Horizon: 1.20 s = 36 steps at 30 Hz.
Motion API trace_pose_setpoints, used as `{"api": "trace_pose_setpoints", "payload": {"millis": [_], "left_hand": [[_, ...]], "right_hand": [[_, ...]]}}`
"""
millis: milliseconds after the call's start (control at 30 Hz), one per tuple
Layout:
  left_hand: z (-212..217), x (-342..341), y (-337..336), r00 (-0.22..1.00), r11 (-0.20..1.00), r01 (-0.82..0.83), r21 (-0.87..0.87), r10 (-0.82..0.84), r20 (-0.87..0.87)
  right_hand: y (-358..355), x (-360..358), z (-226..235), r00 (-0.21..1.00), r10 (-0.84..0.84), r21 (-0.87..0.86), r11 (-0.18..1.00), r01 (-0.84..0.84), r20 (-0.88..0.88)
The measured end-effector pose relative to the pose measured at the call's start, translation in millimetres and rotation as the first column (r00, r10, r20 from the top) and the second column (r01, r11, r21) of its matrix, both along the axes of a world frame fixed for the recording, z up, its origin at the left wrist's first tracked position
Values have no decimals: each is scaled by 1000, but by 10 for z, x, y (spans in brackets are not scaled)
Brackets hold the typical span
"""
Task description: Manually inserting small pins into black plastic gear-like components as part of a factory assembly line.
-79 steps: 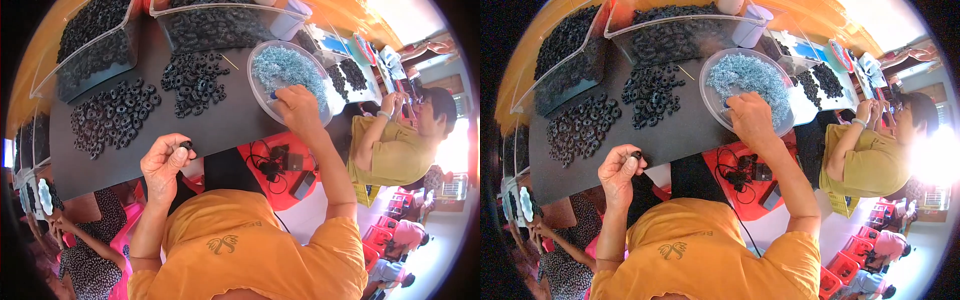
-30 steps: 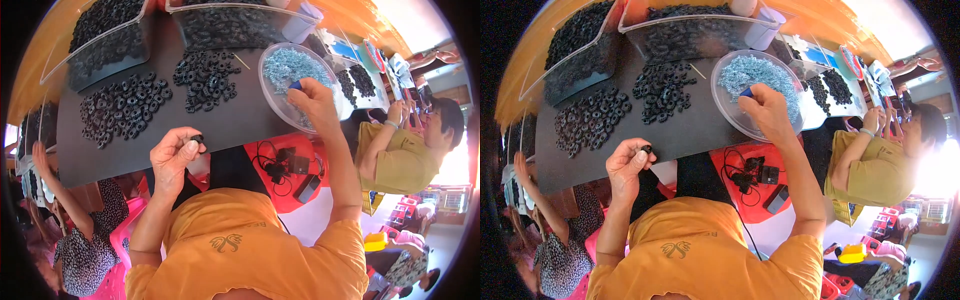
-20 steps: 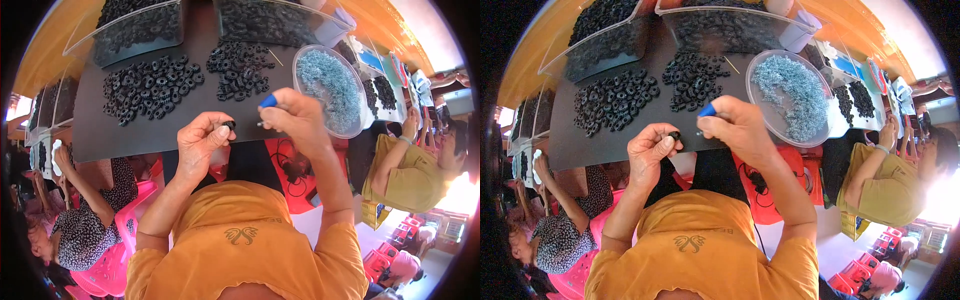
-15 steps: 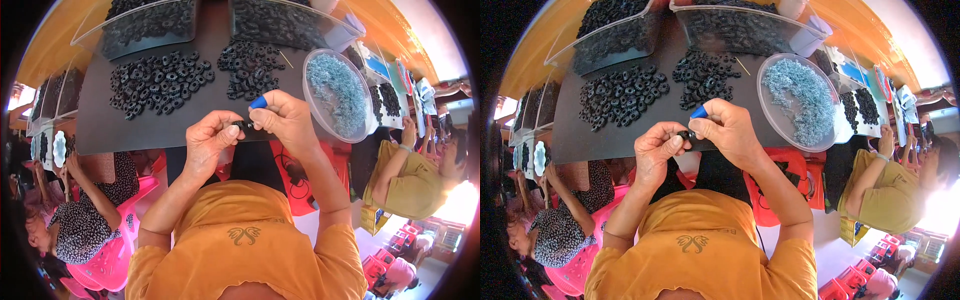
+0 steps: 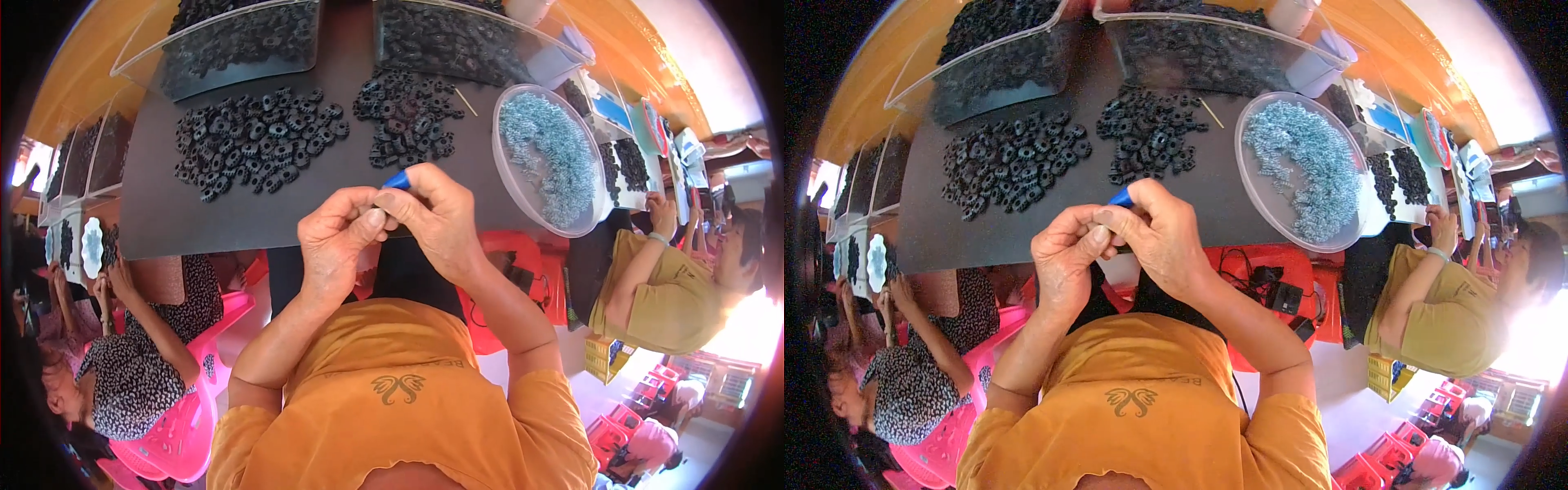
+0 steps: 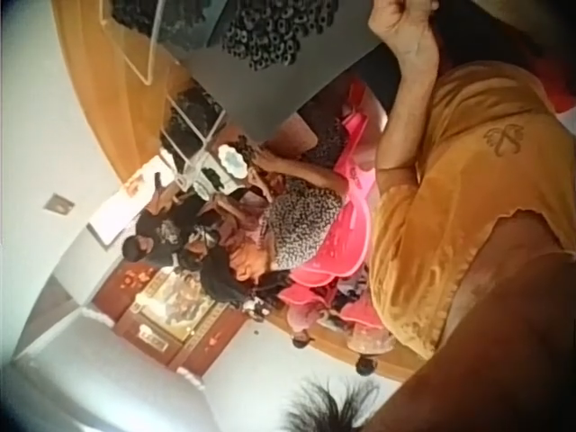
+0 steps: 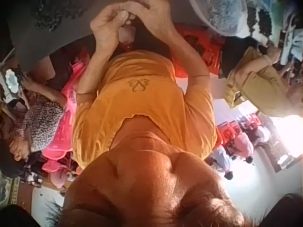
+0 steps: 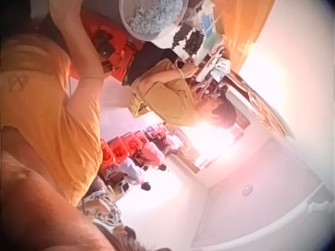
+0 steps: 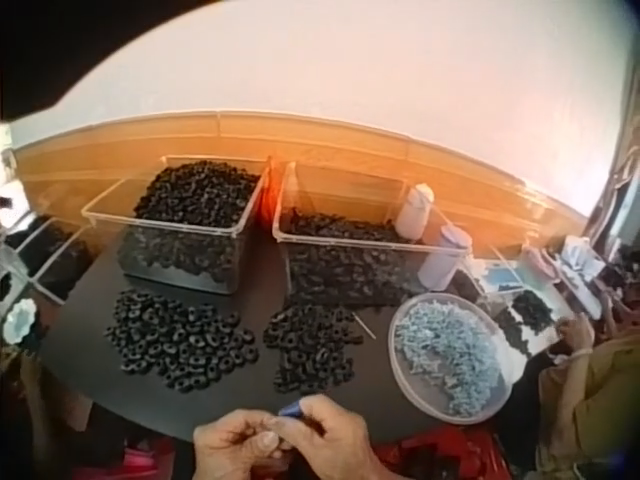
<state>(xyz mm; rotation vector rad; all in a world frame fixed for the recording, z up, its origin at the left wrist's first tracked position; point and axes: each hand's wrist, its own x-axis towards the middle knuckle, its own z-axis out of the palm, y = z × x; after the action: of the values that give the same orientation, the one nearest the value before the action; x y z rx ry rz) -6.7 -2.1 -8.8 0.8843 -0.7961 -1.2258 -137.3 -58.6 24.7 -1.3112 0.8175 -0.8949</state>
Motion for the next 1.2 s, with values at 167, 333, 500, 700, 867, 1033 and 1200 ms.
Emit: {"api": "trace_pose_setpoints", "payload": {"millis": [167, 333, 500, 700, 867, 1033, 1200], "left_hand": [[32, 28, -18, 1000, 1000, -9, -9, 8, -14], [60, 50, -57, 999, 997, -28, 74, 30, -24], [19, 42, -44, 1000, 999, 3, 48, -3, 2], [24, 28, -53, 1000, 998, 4, 65, -3, -21], [23, 27, -43, 1000, 998, -1, 55, 2, -13], [35, 16, -41, 1000, 998, -2, 59, 2, 0], [33, 19, -39, 1000, 998, 7, 60, -8, 10]], "right_hand": [[-9, -6, -57, 994, -6, 41, 999, 2, 108], [-229, -273, -248, 858, -466, -517, 800, 305, -215], [-437, -383, -185, 693, -617, -818, 571, 67, -373], [-453, -287, -226, 598, -669, -876, 467, -124, -441], [-378, -301, -254, 653, -613, -866, 482, -136, -444], [-341, -389, -267, 656, -616, -859, 501, -99, -435], [-340, -409, -258, 628, -653, -857, 514, -43, -423]]}}
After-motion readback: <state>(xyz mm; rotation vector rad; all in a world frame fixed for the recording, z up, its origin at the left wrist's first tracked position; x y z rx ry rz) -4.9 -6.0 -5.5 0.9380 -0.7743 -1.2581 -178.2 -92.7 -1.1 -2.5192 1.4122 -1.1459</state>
